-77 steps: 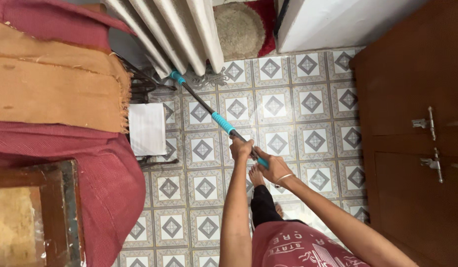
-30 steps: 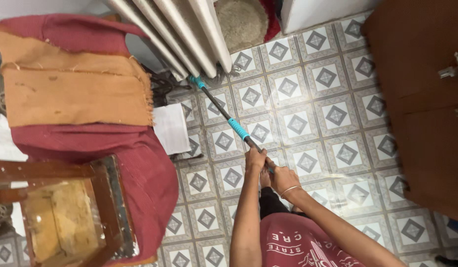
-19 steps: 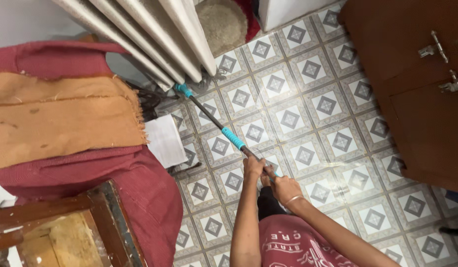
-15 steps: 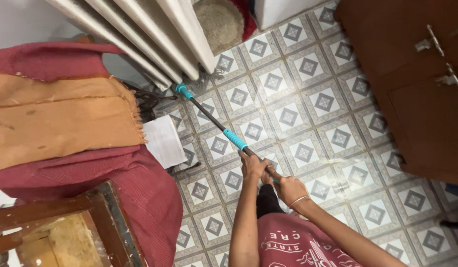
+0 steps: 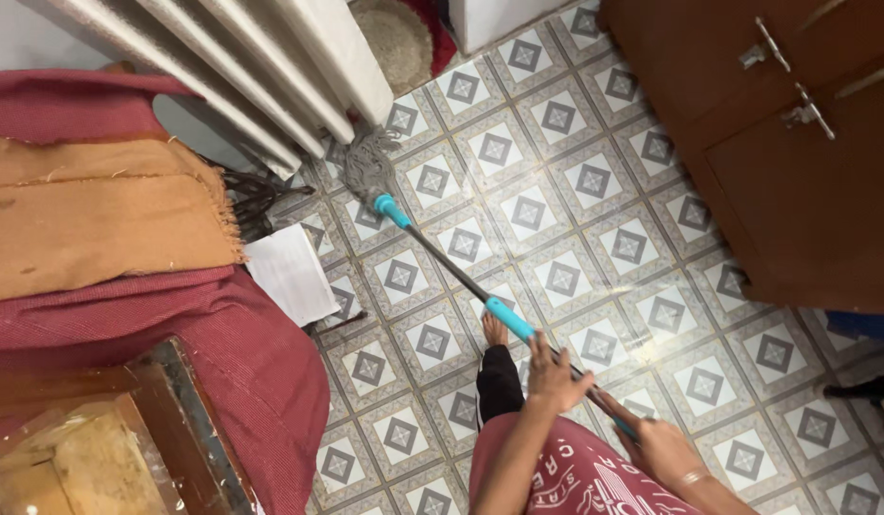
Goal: The person mops a tiled floor in a room using a mop with a blue and black handle.
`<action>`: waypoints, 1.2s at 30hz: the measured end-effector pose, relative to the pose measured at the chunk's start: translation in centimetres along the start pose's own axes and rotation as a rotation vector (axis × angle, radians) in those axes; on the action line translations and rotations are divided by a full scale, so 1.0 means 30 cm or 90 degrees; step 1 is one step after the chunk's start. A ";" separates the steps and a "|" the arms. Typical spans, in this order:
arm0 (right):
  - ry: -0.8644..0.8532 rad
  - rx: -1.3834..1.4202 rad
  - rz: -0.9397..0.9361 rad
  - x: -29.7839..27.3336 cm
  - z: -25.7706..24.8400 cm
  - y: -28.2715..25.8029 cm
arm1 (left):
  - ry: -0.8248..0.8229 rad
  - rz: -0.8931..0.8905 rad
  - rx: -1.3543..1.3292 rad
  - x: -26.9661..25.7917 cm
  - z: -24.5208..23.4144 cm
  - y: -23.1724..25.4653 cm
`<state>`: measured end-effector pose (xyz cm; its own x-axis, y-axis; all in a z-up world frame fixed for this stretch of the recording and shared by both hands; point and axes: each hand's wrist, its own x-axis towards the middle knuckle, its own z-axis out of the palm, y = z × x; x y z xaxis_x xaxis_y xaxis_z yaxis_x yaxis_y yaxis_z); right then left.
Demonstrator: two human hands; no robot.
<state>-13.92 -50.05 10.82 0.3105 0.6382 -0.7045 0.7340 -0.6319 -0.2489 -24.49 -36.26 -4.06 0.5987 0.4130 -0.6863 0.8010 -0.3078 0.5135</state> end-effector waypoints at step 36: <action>0.074 -0.027 -0.036 0.440 -0.093 -0.429 | 0.136 -0.054 -0.251 0.225 -0.413 -0.273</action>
<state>-17.59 -32.26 6.59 0.3336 0.7206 -0.6078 0.7767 -0.5755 -0.2560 -27.03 -20.34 -6.52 0.4847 0.6025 -0.6341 0.7607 0.0675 0.6455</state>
